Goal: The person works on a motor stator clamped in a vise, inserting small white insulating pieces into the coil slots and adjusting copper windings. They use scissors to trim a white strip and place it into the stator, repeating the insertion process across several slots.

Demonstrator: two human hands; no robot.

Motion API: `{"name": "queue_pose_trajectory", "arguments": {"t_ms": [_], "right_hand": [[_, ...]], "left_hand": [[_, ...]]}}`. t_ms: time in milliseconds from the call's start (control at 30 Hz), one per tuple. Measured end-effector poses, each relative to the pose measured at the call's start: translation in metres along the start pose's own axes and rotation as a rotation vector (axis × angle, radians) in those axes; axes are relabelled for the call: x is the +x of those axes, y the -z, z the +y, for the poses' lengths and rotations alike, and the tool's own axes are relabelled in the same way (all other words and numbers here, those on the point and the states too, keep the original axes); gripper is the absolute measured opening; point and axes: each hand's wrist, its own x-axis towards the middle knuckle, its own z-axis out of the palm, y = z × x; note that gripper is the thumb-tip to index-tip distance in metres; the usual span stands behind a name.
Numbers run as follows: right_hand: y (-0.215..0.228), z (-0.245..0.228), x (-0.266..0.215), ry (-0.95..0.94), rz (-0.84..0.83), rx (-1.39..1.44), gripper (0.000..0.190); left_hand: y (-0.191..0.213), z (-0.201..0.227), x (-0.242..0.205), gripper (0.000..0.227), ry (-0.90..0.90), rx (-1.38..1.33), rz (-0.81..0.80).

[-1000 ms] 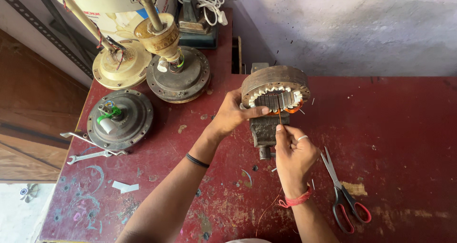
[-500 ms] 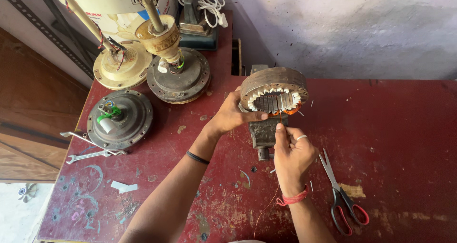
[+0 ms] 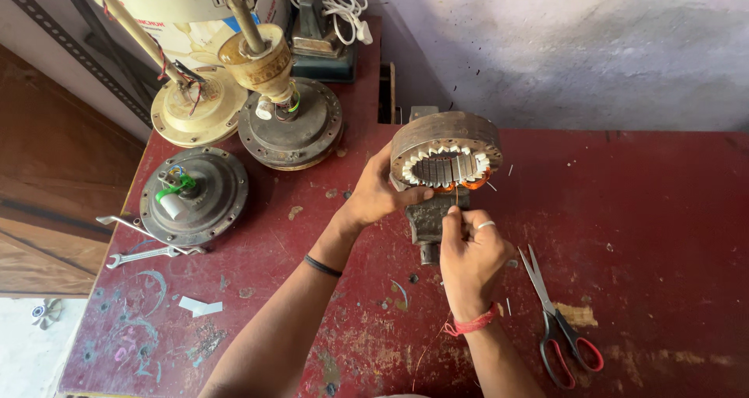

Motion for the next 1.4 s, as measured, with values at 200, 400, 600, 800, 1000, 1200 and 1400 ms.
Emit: {"name": "queue_pose_trajectory", "arguments": {"t_ms": [200,400,600,800,1000,1200,1400], "right_hand": [[-0.002,-0.001,0.002,0.008,-0.030,0.106,0.022],[-0.001,0.004,0.000,0.020,-0.063,0.022,0.021],[0.000,0.006,-0.005,0.013,-0.062,0.049,0.015],[0.001,0.005,-0.001,-0.043,-0.092,0.102,0.019],[-0.002,0.002,0.010,-0.025,-0.085,0.070,0.025],[0.000,0.002,0.013,-0.042,-0.098,0.063,0.024],[-0.003,0.010,0.011,0.001,-0.068,-0.002,0.028]], "left_hand": [[0.003,-0.001,0.002,0.092,0.032,0.017,-0.006],[0.009,-0.007,0.005,0.083,-0.073,0.231,-0.047],[0.015,-0.008,0.005,0.082,-0.127,0.227,-0.093],[0.020,-0.005,0.011,0.088,0.000,0.111,-0.148],[0.018,0.000,0.013,0.095,0.072,0.139,-0.133],[0.005,-0.004,0.008,0.089,0.082,-0.014,-0.036],[0.007,-0.008,0.006,0.096,0.103,-0.010,-0.043]]}}
